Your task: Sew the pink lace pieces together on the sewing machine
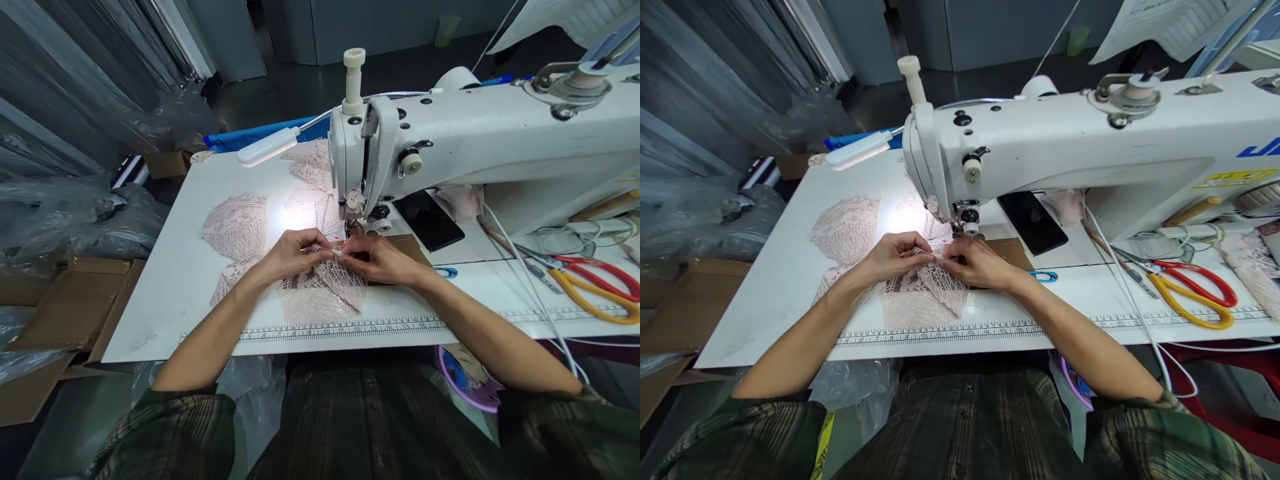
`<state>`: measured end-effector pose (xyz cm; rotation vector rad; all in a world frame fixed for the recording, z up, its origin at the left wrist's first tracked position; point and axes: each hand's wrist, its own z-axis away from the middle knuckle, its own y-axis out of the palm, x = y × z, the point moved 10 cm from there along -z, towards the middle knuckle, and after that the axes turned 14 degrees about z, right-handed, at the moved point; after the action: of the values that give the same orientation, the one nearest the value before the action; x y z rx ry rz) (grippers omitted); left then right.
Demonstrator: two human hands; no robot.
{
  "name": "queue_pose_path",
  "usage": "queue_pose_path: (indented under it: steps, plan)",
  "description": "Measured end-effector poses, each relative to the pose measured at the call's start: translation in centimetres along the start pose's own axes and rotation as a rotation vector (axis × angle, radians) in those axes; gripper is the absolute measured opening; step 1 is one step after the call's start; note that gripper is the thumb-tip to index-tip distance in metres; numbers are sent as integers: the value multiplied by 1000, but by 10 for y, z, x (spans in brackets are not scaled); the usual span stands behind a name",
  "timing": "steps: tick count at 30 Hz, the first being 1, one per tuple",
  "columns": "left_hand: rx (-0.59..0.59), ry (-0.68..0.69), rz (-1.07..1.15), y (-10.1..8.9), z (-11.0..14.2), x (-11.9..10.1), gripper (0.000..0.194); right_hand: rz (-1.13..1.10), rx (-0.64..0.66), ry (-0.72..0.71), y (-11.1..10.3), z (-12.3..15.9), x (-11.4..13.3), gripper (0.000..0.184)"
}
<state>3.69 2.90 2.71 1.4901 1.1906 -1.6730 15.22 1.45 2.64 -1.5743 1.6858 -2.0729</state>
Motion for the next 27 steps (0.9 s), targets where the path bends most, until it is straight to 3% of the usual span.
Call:
queue_pose_path:
  steps: [3,7,14,19,23,27]
  plan:
    - [37,-144,193,-2,3,8,29,-137,77,78,12,0,-7,32]
    - [57,-210,321,-7,3,9,37,-300,123,138,20,1,-13,34]
    - [35,-181,268,-11,4,7,19,-516,217,290,36,7,-21,34]
    - [69,-161,49,-8,4,6,31,-577,327,419,48,12,-26,34]
    - [-99,22,-218,-40,13,-27,33,-552,301,470,49,13,-35,39]
    - [-313,132,-380,-93,55,-58,32,-551,309,529,52,19,-41,53]
